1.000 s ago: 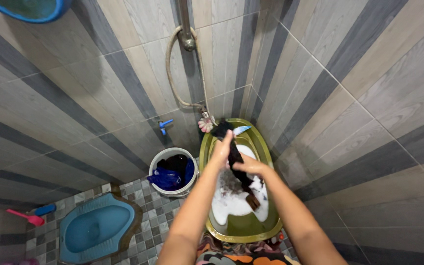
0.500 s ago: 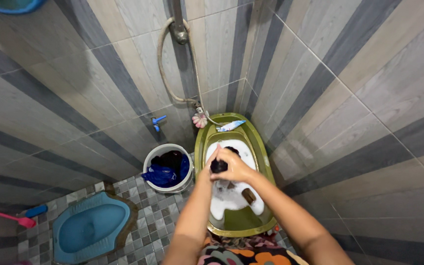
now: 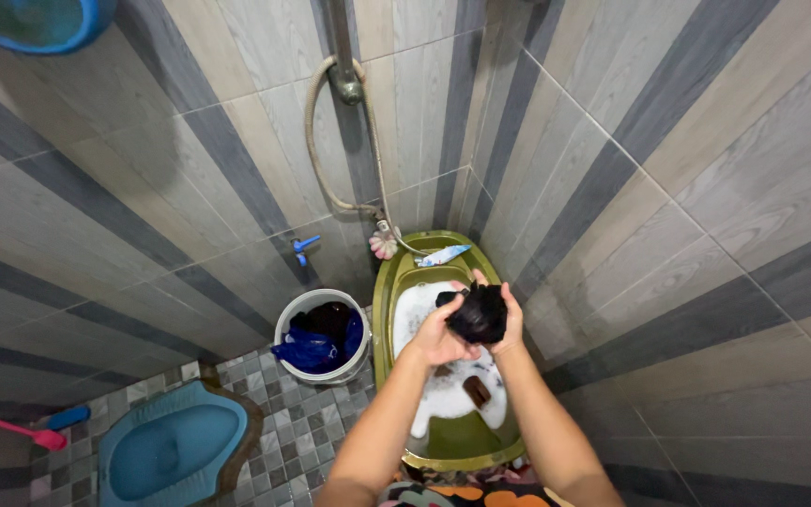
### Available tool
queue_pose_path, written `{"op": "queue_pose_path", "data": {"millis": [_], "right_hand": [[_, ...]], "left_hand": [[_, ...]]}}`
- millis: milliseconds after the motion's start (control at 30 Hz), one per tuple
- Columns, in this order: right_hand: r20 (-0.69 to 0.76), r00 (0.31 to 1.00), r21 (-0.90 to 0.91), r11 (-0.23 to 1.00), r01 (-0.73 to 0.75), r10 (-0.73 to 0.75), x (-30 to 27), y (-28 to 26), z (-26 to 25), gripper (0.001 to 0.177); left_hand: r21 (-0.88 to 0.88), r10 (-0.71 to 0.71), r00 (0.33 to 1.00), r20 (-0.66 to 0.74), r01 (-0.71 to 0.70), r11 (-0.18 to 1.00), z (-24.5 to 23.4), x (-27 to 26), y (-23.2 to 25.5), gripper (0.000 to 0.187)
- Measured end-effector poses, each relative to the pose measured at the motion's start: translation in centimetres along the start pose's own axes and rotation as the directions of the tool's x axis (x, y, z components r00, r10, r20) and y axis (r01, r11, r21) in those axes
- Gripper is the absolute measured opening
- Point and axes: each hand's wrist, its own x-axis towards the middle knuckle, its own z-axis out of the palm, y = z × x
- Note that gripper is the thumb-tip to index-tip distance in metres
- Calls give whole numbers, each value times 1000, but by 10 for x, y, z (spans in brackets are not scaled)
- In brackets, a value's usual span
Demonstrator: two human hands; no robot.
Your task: The person hand washes several pieces of clothing in a green basin filled with soapy water. They scrub and rinse each item by hand, then place the washed clothes into a white bucket beside the basin. The person also uses a handheld shower head to add water to the basin during the process.
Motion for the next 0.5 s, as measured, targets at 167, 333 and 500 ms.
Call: {"op": "queue_pose_path", "data": {"millis": [167, 333, 500], "right_hand": [[292, 941, -141, 981, -135, 171, 35, -14, -23, 23], [110, 976, -692, 720, -58, 185, 87, -25, -37, 26], [-7, 999, -851, 524, -27, 41, 91, -17, -12, 18]], "left_hand": [[224, -15, 964, -267, 77, 972, 53, -27, 10, 37], [573, 120, 951, -285, 68, 817, 62, -29, 12, 36], [831, 463, 862, -207, -95, 548, 41, -4, 0, 38]]}}
